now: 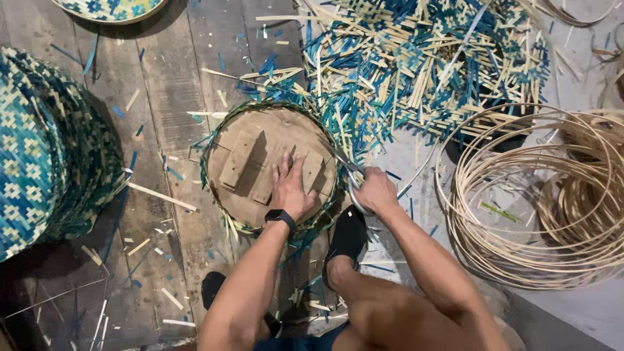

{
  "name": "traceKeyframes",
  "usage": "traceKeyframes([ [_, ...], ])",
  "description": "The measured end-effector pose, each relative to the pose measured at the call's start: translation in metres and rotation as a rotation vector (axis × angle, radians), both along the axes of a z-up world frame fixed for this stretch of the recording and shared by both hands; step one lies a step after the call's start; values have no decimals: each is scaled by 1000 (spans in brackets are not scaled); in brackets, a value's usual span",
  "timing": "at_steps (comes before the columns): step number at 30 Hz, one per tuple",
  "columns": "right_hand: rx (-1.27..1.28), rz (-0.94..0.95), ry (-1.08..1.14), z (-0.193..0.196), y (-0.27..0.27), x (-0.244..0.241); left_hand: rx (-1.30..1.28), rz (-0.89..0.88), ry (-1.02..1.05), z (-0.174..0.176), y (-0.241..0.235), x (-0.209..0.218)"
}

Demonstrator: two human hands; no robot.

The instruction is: The person trims the edges of a woven basket using shears, then fits a bamboo ring around the rim. The person repeats this process on multiple baskets, cutting excess material and securing the rings.

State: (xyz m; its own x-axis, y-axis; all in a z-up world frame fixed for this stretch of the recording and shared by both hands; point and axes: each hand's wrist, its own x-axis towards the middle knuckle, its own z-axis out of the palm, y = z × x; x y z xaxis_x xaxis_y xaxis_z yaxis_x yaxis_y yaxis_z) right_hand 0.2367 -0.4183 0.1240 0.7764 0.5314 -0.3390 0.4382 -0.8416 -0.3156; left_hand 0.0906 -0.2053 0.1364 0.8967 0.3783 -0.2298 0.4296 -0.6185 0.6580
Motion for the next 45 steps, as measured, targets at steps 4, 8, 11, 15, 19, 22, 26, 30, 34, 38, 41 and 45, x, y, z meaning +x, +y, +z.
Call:
traceKeyframes([
  [4,-194,-7,10,1,1,3,-22,2,-41,2,4,0],
  [8,-29,29,-214,-1,5,10,-35,1,2,-1,0,-3],
  [11,57,103,-453,-14,32,26,-40,-2,4,-2,2,1],
  [15,-113,77,-223,-23,36,39,-2,-31,-99,0,7,-9],
  [19,-180,97,-77,-11,2,45,-9,-190,-31,-1,8,-23],
  [22,171,212,-452,-14,18,50,1,-216,-15,2,12,-23],
  [26,100,240,-559,-43,47,53,-3,-231,-3,6,12,-24],
  [30,117,241,-280,-37,10,67,22,-350,6,11,25,-30],
  [34,66,230,-339,-28,13,64,23,-426,54,14,27,-37],
  [38,138,218,-403,-34,56,60,-6,-453,59,22,30,-34],
  [41,89,232,-248,-29,46,67,16,-549,110,27,40,-36],
  [45,77,249,-280,-17,22,68,-43,-632,132,23,50,-46],
])
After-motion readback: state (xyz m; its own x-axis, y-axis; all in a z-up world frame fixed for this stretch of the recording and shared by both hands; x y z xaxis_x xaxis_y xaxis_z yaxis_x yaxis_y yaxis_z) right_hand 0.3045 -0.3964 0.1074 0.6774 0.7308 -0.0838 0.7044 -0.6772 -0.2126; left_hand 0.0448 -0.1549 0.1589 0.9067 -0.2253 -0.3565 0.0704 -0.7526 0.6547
